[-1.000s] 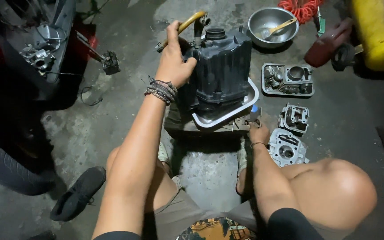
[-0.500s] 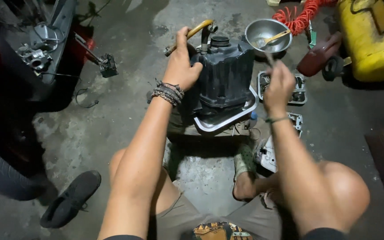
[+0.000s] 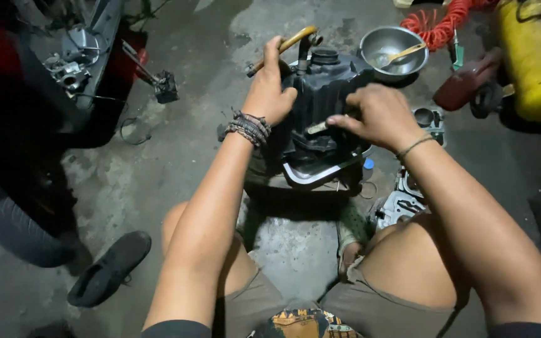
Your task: Cleaning a motorcycle engine component using a brush and liquid solvent while sitting on the floor.
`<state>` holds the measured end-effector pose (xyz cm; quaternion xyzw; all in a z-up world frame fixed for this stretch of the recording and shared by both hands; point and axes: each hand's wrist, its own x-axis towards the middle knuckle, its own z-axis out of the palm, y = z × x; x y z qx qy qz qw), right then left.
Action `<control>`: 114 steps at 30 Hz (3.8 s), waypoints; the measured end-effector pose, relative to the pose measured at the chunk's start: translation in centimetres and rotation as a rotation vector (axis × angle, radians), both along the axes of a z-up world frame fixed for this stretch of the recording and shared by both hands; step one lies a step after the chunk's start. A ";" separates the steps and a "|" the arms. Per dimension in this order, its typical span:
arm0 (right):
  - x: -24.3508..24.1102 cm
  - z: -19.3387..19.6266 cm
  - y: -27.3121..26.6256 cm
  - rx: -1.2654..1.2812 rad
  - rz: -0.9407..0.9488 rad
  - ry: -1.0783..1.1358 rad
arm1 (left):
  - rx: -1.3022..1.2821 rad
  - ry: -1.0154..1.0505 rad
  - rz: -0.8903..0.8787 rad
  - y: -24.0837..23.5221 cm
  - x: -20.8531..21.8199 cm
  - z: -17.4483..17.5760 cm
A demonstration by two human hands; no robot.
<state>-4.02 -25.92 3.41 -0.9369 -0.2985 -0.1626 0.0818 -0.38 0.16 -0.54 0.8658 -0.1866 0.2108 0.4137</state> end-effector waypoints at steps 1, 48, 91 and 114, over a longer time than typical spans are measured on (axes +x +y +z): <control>-0.2 0.6 -0.1 -0.035 0.015 -0.048 | 0.007 -0.016 -0.006 -0.2 0.1 0.0; -0.7 1.4 1.0 -0.087 -0.262 0.203 | 0.023 0.270 0.019 -0.4 -1.6 3.1; -3.6 4.3 9.6 -0.355 -0.180 -0.615 | -0.038 0.059 0.014 0.1 0.3 0.6; -2.5 4.3 -0.2 0.220 -0.047 0.468 | -0.027 0.059 -0.040 0.3 0.7 -0.2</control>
